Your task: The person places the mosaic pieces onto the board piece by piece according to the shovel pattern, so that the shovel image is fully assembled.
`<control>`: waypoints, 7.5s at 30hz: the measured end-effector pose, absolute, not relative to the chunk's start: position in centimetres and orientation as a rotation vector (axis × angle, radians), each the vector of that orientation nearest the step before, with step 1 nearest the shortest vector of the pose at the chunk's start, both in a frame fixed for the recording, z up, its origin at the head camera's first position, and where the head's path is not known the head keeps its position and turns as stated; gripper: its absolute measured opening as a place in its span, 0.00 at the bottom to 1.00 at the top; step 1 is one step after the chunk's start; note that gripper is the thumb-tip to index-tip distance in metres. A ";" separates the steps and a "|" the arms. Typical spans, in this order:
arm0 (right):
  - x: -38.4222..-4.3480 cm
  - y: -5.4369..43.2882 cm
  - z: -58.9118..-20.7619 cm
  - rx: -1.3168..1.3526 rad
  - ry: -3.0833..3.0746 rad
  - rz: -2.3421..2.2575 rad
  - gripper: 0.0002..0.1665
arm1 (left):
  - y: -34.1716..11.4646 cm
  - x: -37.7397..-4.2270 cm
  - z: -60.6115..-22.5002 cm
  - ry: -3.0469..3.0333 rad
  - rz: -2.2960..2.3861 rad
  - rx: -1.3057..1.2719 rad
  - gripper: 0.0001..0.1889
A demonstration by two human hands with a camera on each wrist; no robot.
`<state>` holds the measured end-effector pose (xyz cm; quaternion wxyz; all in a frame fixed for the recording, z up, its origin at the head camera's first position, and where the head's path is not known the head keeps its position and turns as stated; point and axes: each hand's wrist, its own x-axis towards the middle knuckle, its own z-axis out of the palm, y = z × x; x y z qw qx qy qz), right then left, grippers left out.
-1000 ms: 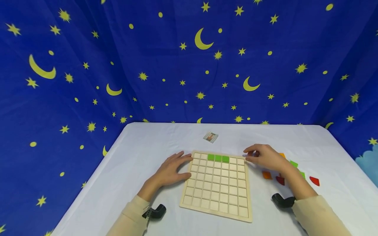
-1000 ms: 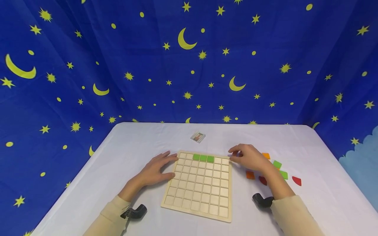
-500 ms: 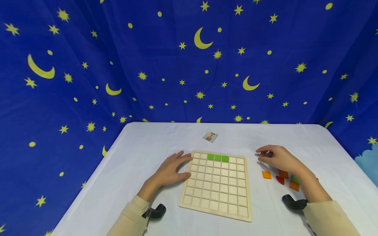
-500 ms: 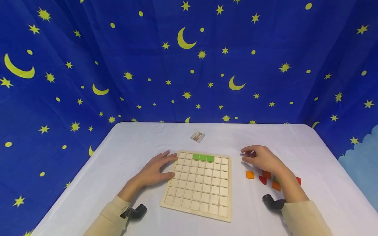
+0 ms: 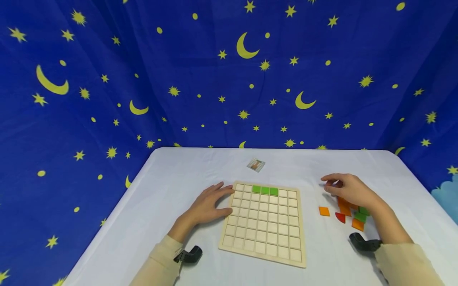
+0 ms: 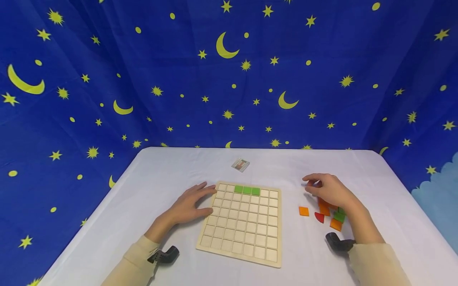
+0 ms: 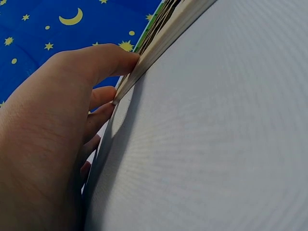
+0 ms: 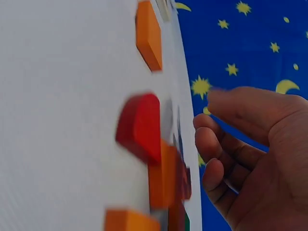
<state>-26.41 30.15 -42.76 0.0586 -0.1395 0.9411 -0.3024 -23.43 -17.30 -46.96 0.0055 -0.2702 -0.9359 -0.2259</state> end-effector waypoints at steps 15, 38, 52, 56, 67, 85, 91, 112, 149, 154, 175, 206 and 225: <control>-26.3 33.5 -43.2 -0.349 2.883 -0.858 0.24 | -17.4 -23.4 -46.9 -2.941 -0.704 -0.826 0.34; -26.3 34.2 -44.4 -0.304 2.931 -0.857 0.20 | -17.5 -23.3 -47.0 -2.914 -0.708 -0.845 0.34; -26.7 33.2 -44.2 -0.331 2.914 -0.825 0.25 | -17.5 -23.5 -47.0 -2.930 -0.699 -0.832 0.34; -26.6 32.0 -44.0 -0.360 2.928 -0.839 0.22 | -17.4 -23.5 -47.1 -2.926 -0.707 -0.839 0.34; -26.6 29.1 -43.8 -0.467 2.908 -0.863 0.20 | -17.4 -23.5 -47.1 -2.934 -0.699 -0.827 0.34; -26.5 27.0 -43.5 -0.540 2.900 -0.866 0.20 | -17.5 -23.5 -47.0 -2.928 -0.707 -0.837 0.34; -26.5 26.4 -43.7 -0.589 2.918 -0.854 0.19 | -17.5 -23.6 -47.1 -2.934 -0.705 -0.838 0.34; -27.2 23.3 -43.2 -0.757 2.868 -0.894 0.18 | -17.4 -23.5 -46.9 -2.924 -0.732 -0.833 0.34; -25.7 19.8 -43.1 -0.965 2.734 -0.939 0.19 | -17.2 -23.2 -47.3 -2.925 -0.741 -0.837 0.34; -25.8 19.4 -42.9 -0.983 2.713 -0.955 0.19 | -17.4 -23.4 -47.2 -2.926 -0.731 -0.837 0.35; -26.4 16.3 -42.4 -1.130 2.691 -0.903 0.18 | -17.5 -23.5 -47.5 -2.934 -0.713 -0.818 0.35; -26.8 14.0 -43.1 -1.152 2.682 -0.797 0.16 | -17.4 -23.4 -47.2 -2.926 -0.708 -0.829 0.34; -26.5 15.0 -42.7 -1.099 2.683 -0.851 0.18 | -17.5 -23.4 -47.2 -2.923 -0.715 -0.834 0.35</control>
